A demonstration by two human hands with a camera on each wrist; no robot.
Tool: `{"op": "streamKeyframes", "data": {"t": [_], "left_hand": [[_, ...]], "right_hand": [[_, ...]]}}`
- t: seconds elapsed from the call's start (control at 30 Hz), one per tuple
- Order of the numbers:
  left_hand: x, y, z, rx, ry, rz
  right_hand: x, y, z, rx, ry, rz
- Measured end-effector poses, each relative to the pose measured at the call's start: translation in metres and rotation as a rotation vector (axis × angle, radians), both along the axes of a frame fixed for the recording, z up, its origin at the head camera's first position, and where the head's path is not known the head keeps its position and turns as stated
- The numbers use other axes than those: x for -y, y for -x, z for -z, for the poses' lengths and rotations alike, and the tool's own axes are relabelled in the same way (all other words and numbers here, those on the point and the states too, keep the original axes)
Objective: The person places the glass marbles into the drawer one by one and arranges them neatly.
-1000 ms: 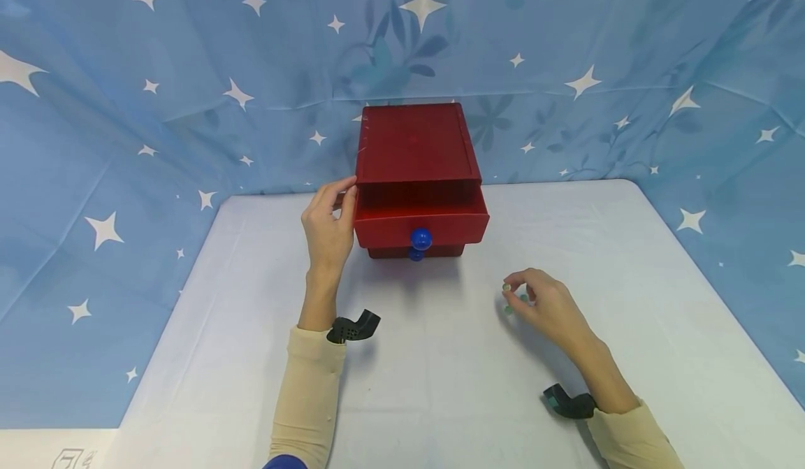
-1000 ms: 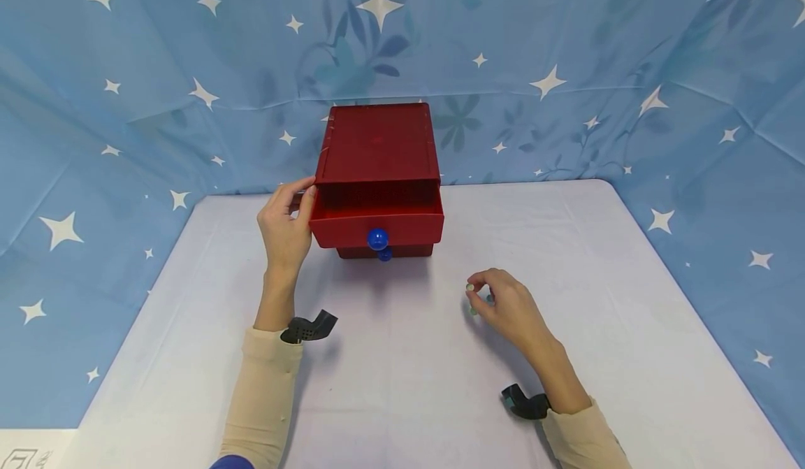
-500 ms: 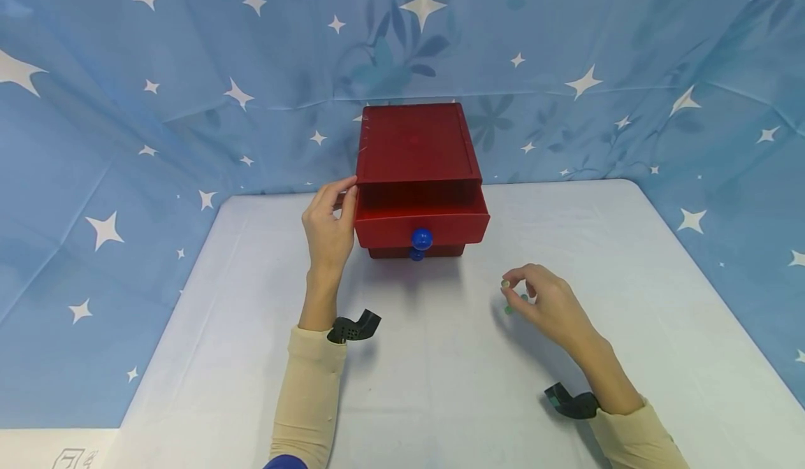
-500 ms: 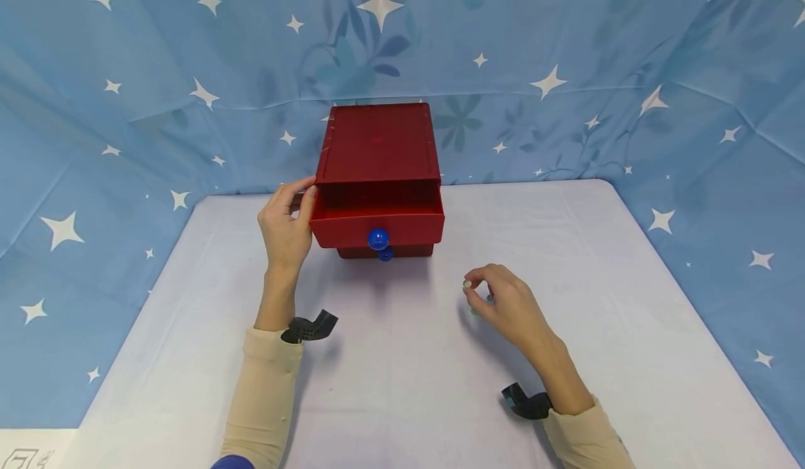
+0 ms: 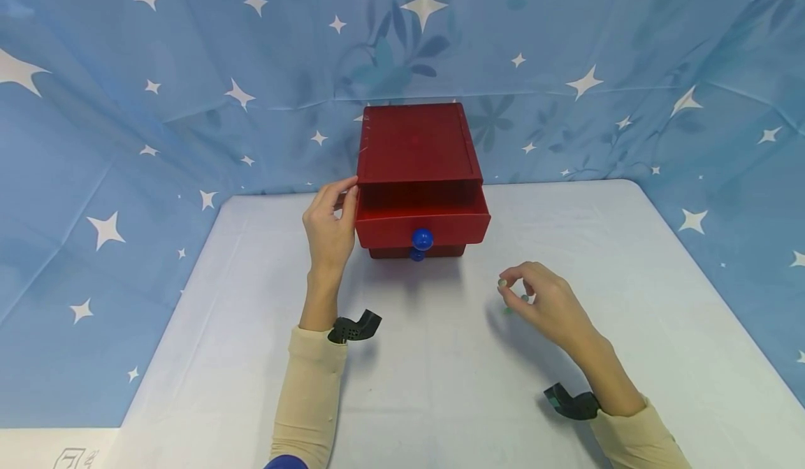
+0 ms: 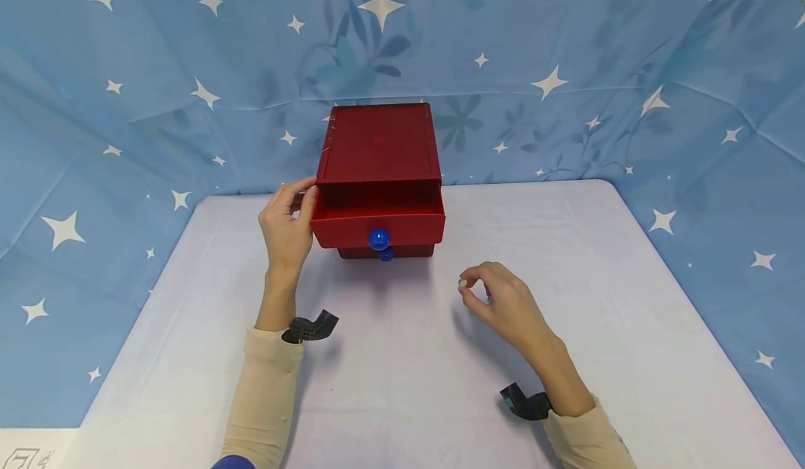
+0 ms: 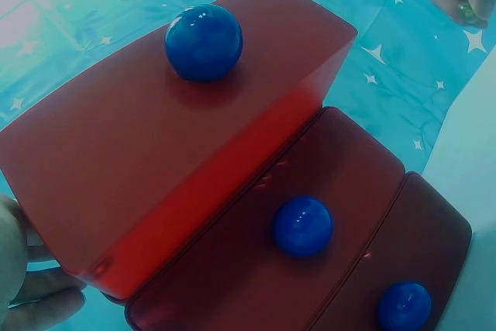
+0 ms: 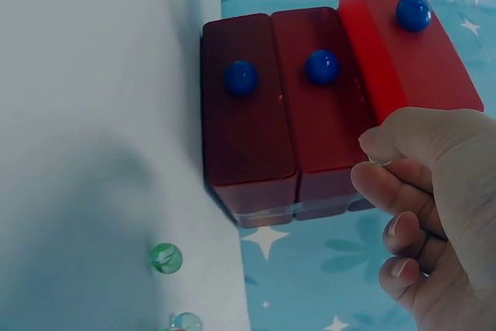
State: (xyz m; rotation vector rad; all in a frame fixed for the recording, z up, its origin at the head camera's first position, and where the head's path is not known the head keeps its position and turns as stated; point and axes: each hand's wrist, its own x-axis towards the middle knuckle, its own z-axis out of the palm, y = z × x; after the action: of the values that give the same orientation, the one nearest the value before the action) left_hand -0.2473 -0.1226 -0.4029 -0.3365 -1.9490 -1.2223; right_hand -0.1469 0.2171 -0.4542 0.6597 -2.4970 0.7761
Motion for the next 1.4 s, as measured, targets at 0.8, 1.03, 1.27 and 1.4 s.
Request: {"op": "streamKeyframes", "data": {"t": [0.8, 1.03, 1.27, 1.4], "left_hand": [[0.0, 0.002, 0.002, -0.015, 0.002, 0.004], [0.0, 0.001, 0.001, -0.019, 0.003, 0.003], [0.001, 0.002, 0.002, -0.028, -0.001, 0.01], [0.001, 0.002, 0.002, -0.026, 0.002, 0.013]], "right_hand": [[0.013, -0.002, -0.025, -0.07, 0.027, -0.073], [0.018, -0.002, -0.033, -0.069, 0.038, -0.091], [0.023, -0.001, -0.038, -0.109, 0.056, -0.098], [0.026, 0.0, -0.041, -0.121, 0.069, -0.1]]}}
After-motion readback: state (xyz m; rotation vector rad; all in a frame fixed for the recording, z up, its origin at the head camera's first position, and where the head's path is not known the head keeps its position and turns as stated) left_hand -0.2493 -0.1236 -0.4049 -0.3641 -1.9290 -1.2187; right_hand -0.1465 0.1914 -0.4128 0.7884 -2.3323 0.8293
